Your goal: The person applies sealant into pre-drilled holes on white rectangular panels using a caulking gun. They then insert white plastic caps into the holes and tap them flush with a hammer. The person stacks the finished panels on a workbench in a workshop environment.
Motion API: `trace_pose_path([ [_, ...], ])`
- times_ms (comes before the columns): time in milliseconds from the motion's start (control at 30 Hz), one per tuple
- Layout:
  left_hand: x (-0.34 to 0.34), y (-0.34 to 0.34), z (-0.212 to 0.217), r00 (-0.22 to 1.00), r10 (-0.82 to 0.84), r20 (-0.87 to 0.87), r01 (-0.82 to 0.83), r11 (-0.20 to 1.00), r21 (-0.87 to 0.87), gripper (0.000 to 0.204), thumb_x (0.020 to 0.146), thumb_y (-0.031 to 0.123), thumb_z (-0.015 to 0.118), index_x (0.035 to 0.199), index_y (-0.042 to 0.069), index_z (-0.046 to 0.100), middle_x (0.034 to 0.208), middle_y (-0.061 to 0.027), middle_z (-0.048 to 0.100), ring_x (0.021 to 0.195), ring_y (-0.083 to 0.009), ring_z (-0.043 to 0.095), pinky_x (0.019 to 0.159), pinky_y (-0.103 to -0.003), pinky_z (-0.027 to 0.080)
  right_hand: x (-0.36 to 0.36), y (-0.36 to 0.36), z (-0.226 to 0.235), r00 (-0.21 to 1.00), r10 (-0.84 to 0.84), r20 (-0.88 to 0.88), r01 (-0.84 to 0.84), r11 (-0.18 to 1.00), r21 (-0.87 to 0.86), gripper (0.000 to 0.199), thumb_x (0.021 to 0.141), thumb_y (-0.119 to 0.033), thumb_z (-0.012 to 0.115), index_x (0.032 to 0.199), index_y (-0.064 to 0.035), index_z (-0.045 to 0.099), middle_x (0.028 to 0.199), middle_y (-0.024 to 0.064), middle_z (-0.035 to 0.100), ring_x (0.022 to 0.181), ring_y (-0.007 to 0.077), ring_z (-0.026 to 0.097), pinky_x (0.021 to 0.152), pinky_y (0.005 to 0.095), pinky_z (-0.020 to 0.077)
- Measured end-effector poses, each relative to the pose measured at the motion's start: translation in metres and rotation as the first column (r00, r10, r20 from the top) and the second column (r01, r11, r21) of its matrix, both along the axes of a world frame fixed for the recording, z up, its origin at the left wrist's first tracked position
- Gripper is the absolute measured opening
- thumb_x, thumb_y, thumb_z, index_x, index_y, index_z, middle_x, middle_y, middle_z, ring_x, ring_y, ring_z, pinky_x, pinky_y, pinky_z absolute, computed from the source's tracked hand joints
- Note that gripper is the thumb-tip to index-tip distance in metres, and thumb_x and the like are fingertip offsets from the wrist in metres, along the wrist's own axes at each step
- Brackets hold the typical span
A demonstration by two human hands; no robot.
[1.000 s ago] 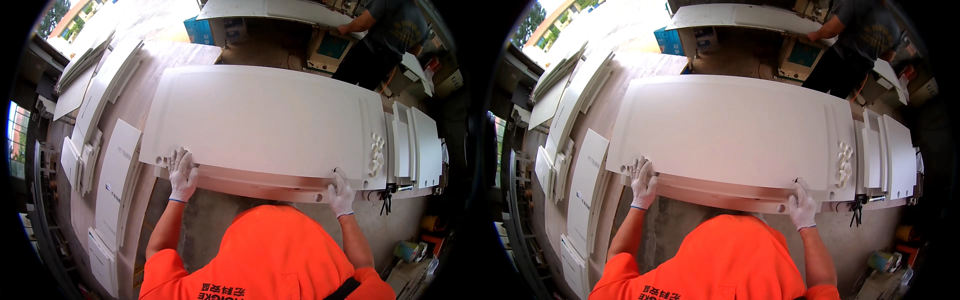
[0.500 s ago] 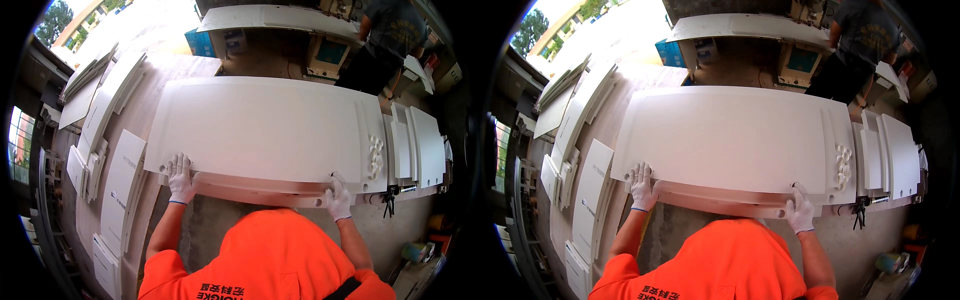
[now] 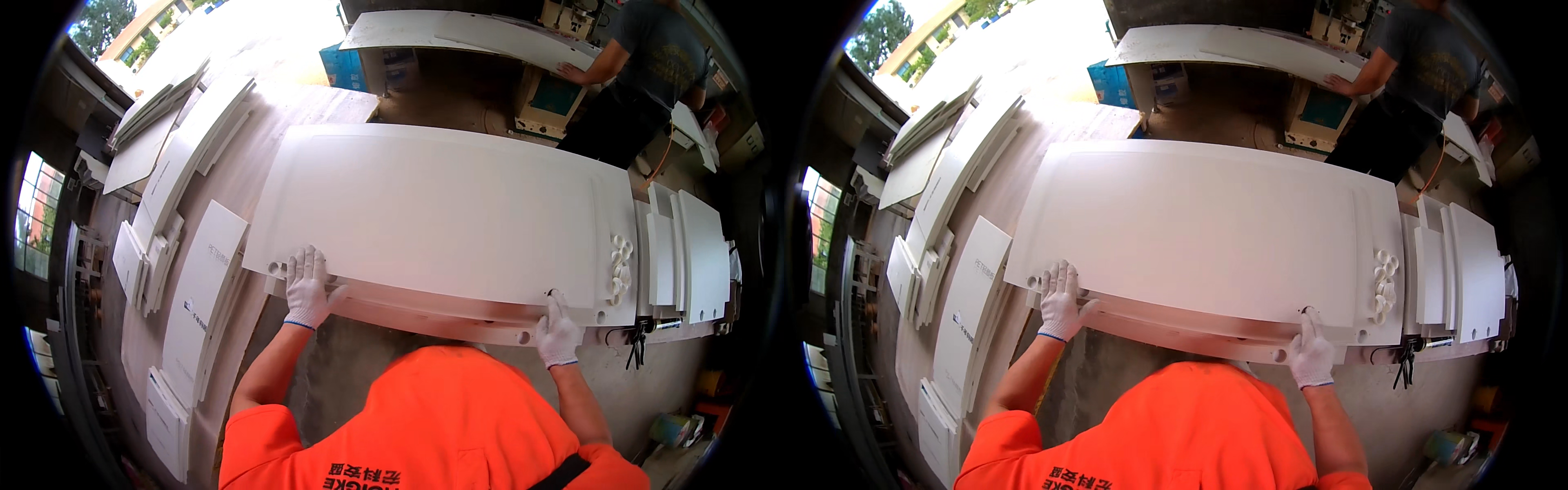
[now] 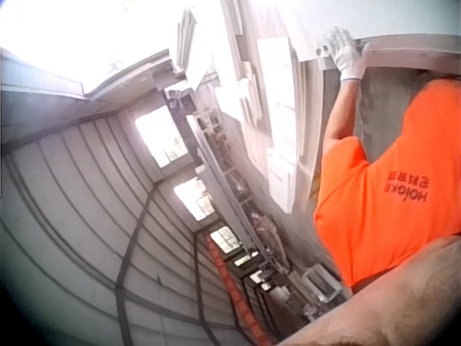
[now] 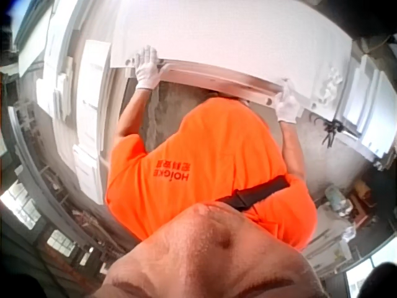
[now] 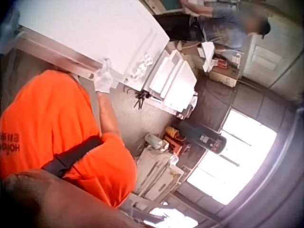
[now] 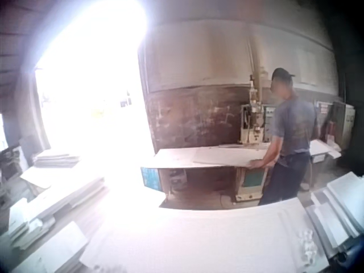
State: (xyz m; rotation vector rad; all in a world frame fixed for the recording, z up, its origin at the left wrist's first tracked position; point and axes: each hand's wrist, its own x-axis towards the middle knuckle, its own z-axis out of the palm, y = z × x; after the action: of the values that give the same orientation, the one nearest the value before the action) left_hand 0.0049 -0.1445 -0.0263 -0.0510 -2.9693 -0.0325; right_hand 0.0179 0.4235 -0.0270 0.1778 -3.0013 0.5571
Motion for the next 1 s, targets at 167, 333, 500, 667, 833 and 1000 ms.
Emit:
trace_pose_path([
  [167, 0.001, -0.011, -0.004, 0.999, -0.027, -0.032, 0.028, 0.999, 0.045, 0.096, 0.091, 0.06, 0.078, 0.156, -0.006, 0.052, 0.166, -0.0301, 0.047, 0.158, -0.0461, 0.039, 0.134, -0.058, 0.022, -0.004, -0.002, 0.006, 1.0, 0.028, -0.001, -0.028, 0.999, 0.042, 0.05, 0.094, -0.015, 0.07, 0.141, -0.0009, 0.064, 0.153, 0.0219, 0.062, 0.129, 0.0382, 0.069, 0.097, 0.0476, 0.062],
  [333, -0.006, -0.065, -0.007, 0.899, 0.438, -0.027, -0.374, 0.797, 0.475, 0.076, 0.101, 0.046, 0.07, 0.152, -0.008, 0.055, 0.154, -0.0298, 0.059, 0.146, -0.0438, 0.054, 0.127, -0.049, 0.037, 0.003, 0.049, -0.004, 0.952, -0.303, -0.045, 0.271, 0.903, -0.333, 0.049, 0.099, -0.025, 0.072, 0.14, -0.0003, 0.065, 0.148, 0.0208, 0.065, 0.121, 0.0332, 0.072, 0.099, 0.047, 0.0586],
  [500, -0.046, -0.114, -0.014, 0.858, 0.444, 0.258, -0.432, 0.353, 0.83, 0.06, 0.103, 0.038, 0.07, 0.139, -0.01, 0.067, 0.129, -0.0184, 0.075, 0.12, -0.0244, 0.068, 0.109, -0.036, 0.049, -0.017, 0.07, 0.01, 0.831, -0.553, 0.059, 0.555, 0.821, -0.134, 0.049, 0.1, -0.034, 0.074, 0.136, -0.0007, 0.069, 0.137, 0.0211, 0.071, 0.118, 0.0382, 0.07, 0.104, 0.0497, 0.054],
  [667, -0.052, -0.156, -0.05, 0.848, 0.409, 0.338, -0.48, 0.321, 0.816, 0.029, 0.103, 0.023, 0.067, 0.11, -0.005, 0.074, 0.096, -0.0037, 0.07, 0.091, -0.0132, 0.06, 0.081, -0.032, 0.048, -0.018, 0.051, 0.008, 0.817, -0.563, 0.12, 0.576, 0.795, -0.189, 0.05, 0.095, -0.046, 0.076, 0.119, -0.003, 0.074, 0.111, 0.0226, 0.077, 0.112, 0.046, 0.071, 0.1, 0.0555, 0.0528],
  [833, -0.01, -0.134, -0.03, 0.845, 0.471, 0.251, -0.455, 0.39, 0.8, 0.03, 0.105, 0.022, 0.069, 0.111, -0.006, 0.076, 0.094, -0.0023, 0.068, 0.087, -0.016, 0.063, 0.077, -0.034, 0.051, -0.024, 0.069, 0.018, 0.78, -0.603, 0.167, 0.625, 0.745, -0.234, 0.054, 0.094, -0.048, 0.076, 0.119, -0.0007, 0.073, 0.1, 0.0216, 0.079, 0.107, 0.044, 0.073, 0.097, 0.0556, 0.0542],
  [1000, 0.008, -0.083, -0.003, 0.848, 0.498, 0.181, -0.524, 0.736, 0.429, 0.059, 0.107, 0.037, 0.066, 0.14, -0.011, 0.063, 0.157, -0.0278, 0.051, 0.144, -0.0384, 0.051, 0.121, -0.047, 0.041, -0.018, 0.067, 0.023, 0.764, -0.625, 0.16, 0.64, 0.766, -0.065, 0.07, 0.094, -0.051, 0.076, 0.136, 0.0034, 0.061, 0.107, 0.0231, 0.077, 0.107, 0.0435, 0.073, 0.096, 0.0557, 0.0549],
])
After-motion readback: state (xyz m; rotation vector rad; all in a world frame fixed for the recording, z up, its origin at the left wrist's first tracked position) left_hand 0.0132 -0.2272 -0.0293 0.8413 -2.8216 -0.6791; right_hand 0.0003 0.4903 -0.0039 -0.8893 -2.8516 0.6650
